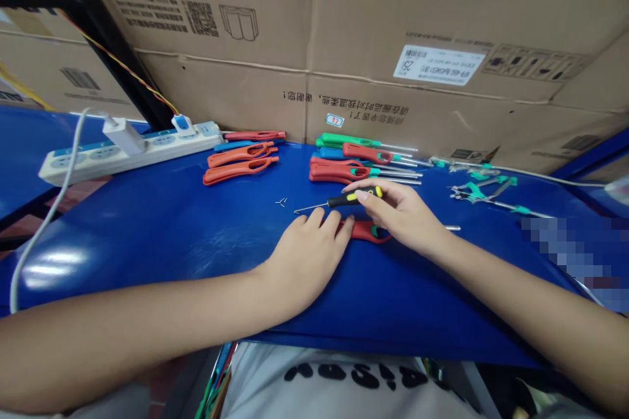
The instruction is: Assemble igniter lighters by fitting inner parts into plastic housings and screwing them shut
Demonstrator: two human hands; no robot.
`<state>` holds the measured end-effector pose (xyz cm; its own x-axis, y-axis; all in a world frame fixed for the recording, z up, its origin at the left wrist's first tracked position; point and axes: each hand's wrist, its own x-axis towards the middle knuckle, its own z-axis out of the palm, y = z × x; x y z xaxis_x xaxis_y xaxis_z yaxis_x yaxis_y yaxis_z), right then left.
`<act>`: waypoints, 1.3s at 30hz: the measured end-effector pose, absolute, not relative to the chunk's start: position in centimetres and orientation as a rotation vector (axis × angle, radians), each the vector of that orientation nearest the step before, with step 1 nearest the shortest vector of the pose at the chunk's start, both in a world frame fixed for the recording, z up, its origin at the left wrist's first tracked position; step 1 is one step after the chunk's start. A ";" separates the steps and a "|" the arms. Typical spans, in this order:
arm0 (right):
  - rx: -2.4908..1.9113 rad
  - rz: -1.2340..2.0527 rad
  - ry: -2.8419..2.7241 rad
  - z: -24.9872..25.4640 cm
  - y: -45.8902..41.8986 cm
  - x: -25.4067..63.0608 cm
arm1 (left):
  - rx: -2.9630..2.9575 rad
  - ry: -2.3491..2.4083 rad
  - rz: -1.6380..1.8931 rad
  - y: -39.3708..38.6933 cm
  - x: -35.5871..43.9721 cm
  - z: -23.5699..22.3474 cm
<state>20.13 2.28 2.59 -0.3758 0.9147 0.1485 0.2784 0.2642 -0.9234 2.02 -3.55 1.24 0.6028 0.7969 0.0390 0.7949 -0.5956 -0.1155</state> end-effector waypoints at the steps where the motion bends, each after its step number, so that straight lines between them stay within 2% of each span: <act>1: -1.084 1.149 -1.748 2.7 2.2 20.3 | -2.724 -1.322 0.012 -3.5 2.0 1.2; 4: -1.035 1.186 -1.470 3.1 2.0 21.2 | -2.858 -1.243 -0.133 -2.8 1.8 0.9; 7: -0.926 1.099 -1.281 3.3 2.3 22.6 | -3.055 -1.258 -0.433 -1.9 1.5 0.5; 14: -0.934 1.054 -1.176 2.4 4.1 25.2 | -3.083 -1.857 -1.409 0.8 1.3 0.4; 17: -0.962 1.045 -1.230 2.1 4.3 25.4 | -3.016 -1.912 -1.636 1.5 1.2 0.3; 22: -0.941 1.069 -1.239 2.4 4.3 25.5 | -2.947 -1.821 -1.664 1.7 0.8 0.7; 39: -0.884 1.094 -1.159 3.1 3.8 25.6 | -2.959 -1.388 -1.410 1.4 0.7 1.1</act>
